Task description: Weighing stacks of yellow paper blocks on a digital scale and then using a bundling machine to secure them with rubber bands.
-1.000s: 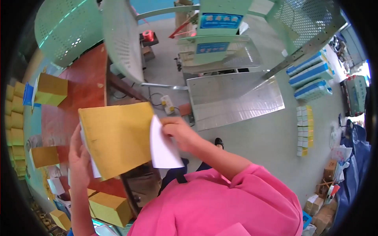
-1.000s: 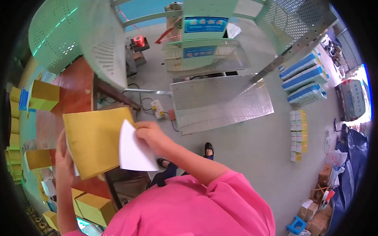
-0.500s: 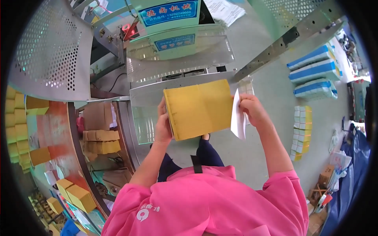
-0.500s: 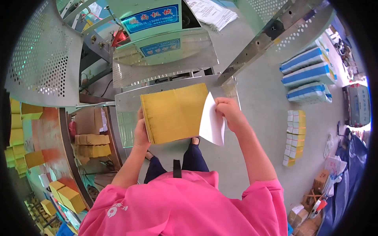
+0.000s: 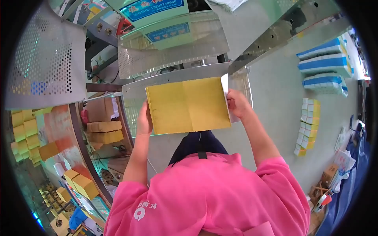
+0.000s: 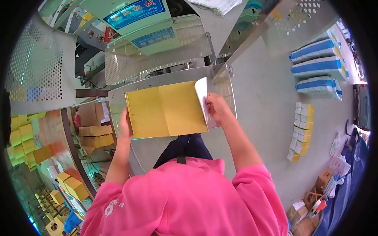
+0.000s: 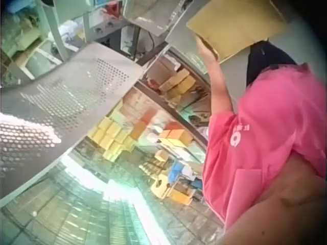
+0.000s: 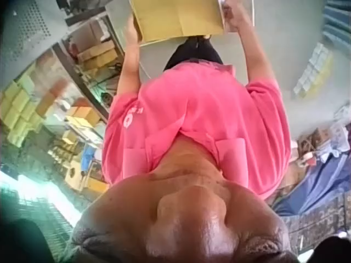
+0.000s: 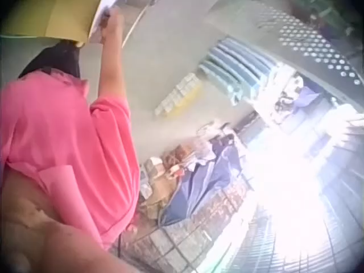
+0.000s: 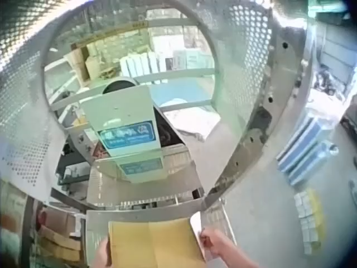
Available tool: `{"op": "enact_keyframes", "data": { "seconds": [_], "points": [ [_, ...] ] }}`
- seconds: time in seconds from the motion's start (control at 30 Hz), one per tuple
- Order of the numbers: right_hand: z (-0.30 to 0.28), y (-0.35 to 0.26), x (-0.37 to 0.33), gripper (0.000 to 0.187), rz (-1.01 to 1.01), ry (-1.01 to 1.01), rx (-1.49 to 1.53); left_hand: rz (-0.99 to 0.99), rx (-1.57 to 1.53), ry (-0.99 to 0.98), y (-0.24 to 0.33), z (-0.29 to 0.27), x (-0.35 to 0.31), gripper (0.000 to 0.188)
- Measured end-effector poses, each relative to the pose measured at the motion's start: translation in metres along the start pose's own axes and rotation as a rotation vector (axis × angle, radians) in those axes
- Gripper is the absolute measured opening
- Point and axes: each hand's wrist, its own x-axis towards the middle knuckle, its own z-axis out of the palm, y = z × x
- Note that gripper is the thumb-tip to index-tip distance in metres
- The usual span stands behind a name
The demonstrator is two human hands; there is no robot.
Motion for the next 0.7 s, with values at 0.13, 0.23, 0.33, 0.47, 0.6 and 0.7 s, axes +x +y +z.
{"op": "enact_keyframes", "data": {
  "seconds": [0.13,0.23,0.33,0.47,0.6,0.7],
  "points": [
    [0.012,0.018,-0.001,0.024,-0.145,0.191,-0.27,0.027,0.006,0.01,0.007,0.008,-0.008,0.05],
    [0.028,0.027,-0.008,0.035,-0.343,0.381,-0.433,0.029,0.034,0.008,0.002,0.007,-0.008,0.049],
    [0.027,0.04,-0.008,0.04,-0.522,0.443,-0.484,0.011,-0.031,-0.01,0.0,0.012,-0.009,0.048],
    [0.026,0.042,-0.018,0.039,-0.685,0.474,-0.647,0.024,-0.068,0.019,-0.01,0.017,-0.007,0.048],
    [0.038,0.027,-0.047,0.036,-0.285,0.256,-0.189,0.033,-0.004,0.028,-0.006,0.021,-0.006,0.058],
    [0.052,0.027,-0.065,0.042,-0.341,0.133,0.061,0.022,0.01,0.043,-0.004,0.023,-0.006,0.057]
  ]
}}
